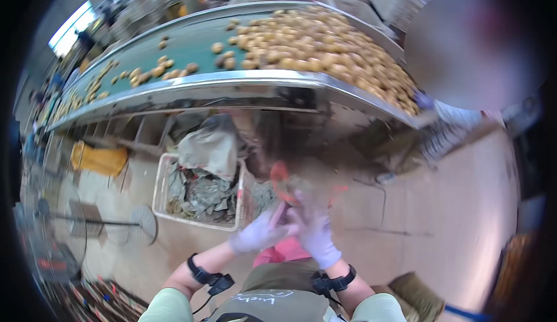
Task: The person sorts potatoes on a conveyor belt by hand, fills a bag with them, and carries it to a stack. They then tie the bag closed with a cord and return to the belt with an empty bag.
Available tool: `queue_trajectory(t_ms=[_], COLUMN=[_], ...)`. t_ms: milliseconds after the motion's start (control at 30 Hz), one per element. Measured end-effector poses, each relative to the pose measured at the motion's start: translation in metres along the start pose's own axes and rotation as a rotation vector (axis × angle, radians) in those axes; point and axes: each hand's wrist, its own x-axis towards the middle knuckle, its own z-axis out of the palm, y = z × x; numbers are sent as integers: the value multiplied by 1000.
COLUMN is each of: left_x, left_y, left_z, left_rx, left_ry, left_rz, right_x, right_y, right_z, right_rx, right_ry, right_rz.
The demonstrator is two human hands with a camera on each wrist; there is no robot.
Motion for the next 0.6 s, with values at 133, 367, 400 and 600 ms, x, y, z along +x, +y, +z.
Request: queue_trajectory(t_ms=[133,367,400,600], left_x=[45,121,141,230], left_y=[-17,-5,-7,29], left_z=[49,158,170,246], left_rx=[-215,-315,-212,1119], left_ry=[178,-119,-180,-190], left_rz=[-41,-32,-7,328], right_x=[-51,-48,-39,-8], right_y=[2,39,62,198], right_z=[-58,-211,-233,-418], right_rx=[-479,-799,-691,-113], right_ry=[-243,654,414,463], right_rz=[-254,-425,-138,97])
